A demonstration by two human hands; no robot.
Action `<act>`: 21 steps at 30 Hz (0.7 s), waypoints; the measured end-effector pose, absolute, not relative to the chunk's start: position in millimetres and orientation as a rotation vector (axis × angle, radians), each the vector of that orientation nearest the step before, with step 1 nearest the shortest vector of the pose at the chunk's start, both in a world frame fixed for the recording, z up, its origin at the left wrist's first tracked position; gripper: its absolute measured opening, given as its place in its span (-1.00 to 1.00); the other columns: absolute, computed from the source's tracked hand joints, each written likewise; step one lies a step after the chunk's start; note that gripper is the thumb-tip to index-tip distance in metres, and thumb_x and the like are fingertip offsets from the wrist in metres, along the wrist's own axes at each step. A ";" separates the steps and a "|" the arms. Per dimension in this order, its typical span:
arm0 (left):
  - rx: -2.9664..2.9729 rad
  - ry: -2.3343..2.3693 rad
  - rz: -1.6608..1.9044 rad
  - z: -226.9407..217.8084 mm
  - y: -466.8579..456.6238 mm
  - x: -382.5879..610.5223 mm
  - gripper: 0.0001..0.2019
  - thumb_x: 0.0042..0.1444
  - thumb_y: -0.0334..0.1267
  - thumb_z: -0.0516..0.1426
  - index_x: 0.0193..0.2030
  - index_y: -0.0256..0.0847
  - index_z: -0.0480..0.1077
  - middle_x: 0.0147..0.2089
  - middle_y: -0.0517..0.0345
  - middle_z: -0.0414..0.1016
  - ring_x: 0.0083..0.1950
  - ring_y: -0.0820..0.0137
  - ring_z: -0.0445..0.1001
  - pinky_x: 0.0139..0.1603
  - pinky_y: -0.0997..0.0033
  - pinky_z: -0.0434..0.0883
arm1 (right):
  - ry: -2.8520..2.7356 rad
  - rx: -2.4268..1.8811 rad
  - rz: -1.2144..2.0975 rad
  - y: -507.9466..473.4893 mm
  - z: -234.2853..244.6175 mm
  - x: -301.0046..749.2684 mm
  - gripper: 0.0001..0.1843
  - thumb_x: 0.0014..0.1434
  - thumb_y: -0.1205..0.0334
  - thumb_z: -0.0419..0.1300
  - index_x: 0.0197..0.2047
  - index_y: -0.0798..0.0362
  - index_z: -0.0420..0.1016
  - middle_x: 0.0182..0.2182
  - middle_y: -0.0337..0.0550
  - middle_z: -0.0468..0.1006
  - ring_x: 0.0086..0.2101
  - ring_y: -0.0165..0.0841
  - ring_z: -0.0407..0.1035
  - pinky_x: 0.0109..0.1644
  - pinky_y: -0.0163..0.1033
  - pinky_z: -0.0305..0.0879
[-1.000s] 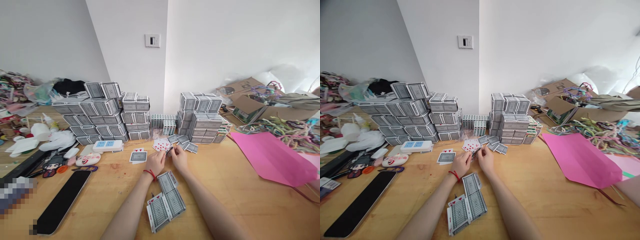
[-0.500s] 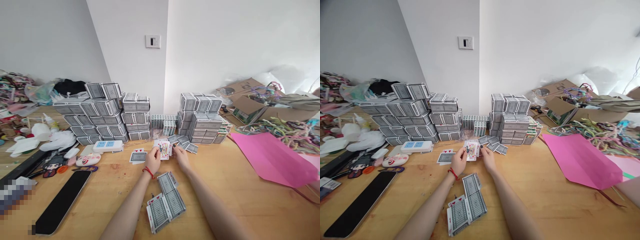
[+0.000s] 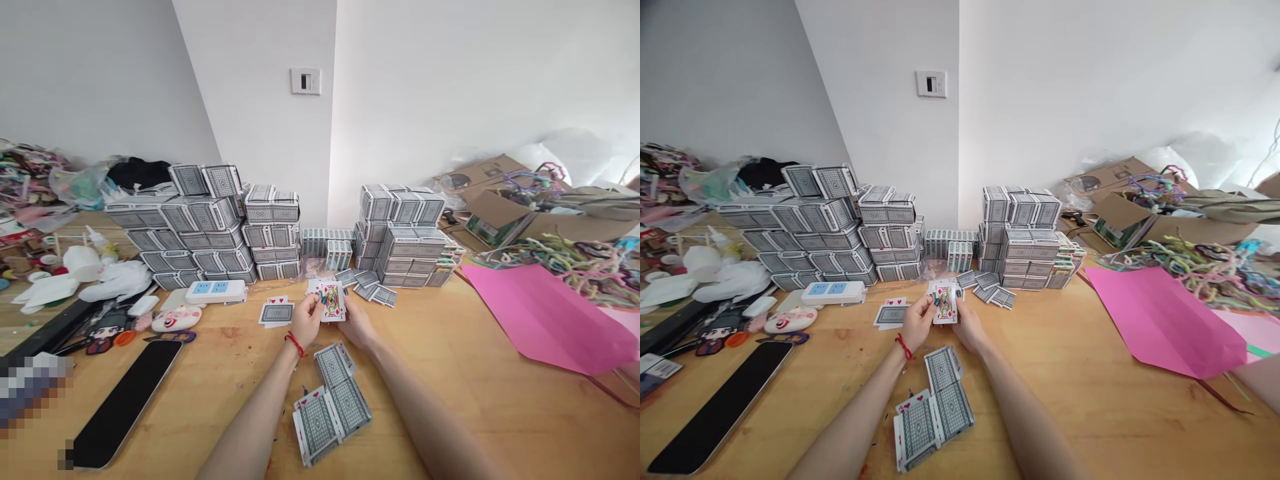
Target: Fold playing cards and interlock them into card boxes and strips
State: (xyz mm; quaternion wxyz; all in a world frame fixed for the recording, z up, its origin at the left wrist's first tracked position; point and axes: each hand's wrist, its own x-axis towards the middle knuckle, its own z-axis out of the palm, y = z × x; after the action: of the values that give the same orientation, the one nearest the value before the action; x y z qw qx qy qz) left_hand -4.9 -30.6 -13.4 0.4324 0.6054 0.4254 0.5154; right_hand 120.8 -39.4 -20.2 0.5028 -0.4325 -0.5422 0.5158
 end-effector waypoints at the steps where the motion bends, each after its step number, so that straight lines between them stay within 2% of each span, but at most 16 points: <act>1: 1.522 1.068 1.280 -12.7 -31.4 -4.9 -0.83 -0.02 -0.22 0.02 -0.54 -0.24 0.18 -0.59 0.30 0.19 -0.57 0.54 0.17 -0.54 0.57 0.15 | -1.277 -1.037 1.259 -40.2 -20.2 120.6 -0.60 0.09 -0.05 -0.12 -0.24 0.02 0.38 -0.42 -0.11 0.50 -0.38 -0.27 0.35 -0.34 -0.18 0.24; 4: 1.567 1.089 1.266 -12.3 -32.4 -5.1 -0.83 -0.02 -0.24 0.01 -0.56 -0.23 0.15 -0.61 0.33 0.12 -0.58 0.56 0.11 -0.56 0.58 0.10 | -1.177 -0.994 1.336 -40.3 -19.4 118.8 -0.53 0.12 -0.09 -0.22 -0.29 0.00 0.40 -0.47 -0.10 0.49 -0.39 -0.26 0.37 -0.36 -0.18 0.23; 9: 1.627 1.115 1.246 -12.9 -32.5 -5.1 -0.80 0.00 -0.24 -0.01 -0.58 -0.22 0.11 -0.63 0.34 0.05 -0.58 0.56 0.06 -0.57 0.57 0.06 | -1.001 -0.927 1.446 -36.0 -21.8 115.2 -0.57 0.03 -0.13 -0.04 -0.32 0.06 0.38 -0.47 -0.11 0.49 -0.39 -0.28 0.37 -0.38 -0.23 0.22; 15: 1.644 1.148 1.206 -13.6 -33.6 -4.9 -0.80 0.00 -0.23 -0.02 -0.58 -0.21 0.10 -0.64 0.35 0.04 -0.60 0.56 0.05 -0.58 0.56 0.04 | -1.041 -1.034 1.299 -29.2 -36.9 117.3 -0.53 -0.05 -0.18 0.02 -0.37 0.09 0.34 -0.54 -0.21 0.42 -0.49 -0.36 0.28 -0.47 -0.31 0.14; 21: 1.665 1.216 1.174 -18.1 -33.1 -4.9 -0.78 0.00 -0.21 -0.02 -0.60 -0.21 0.11 -0.67 0.36 0.04 -0.62 0.56 0.05 -0.58 0.55 0.02 | -1.143 -1.079 1.217 -25.2 -42.1 122.6 -0.59 -0.04 -0.13 0.04 -0.40 0.09 0.32 -0.59 -0.31 0.31 -0.57 -0.46 0.14 -0.50 -0.36 0.07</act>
State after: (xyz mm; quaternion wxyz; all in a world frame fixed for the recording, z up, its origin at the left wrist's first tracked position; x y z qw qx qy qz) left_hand -4.9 -33.1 -18.1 0.3753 0.6505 0.4750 0.4587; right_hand 122.6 -25.2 -42.1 0.5451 -0.4550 -0.4820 0.5133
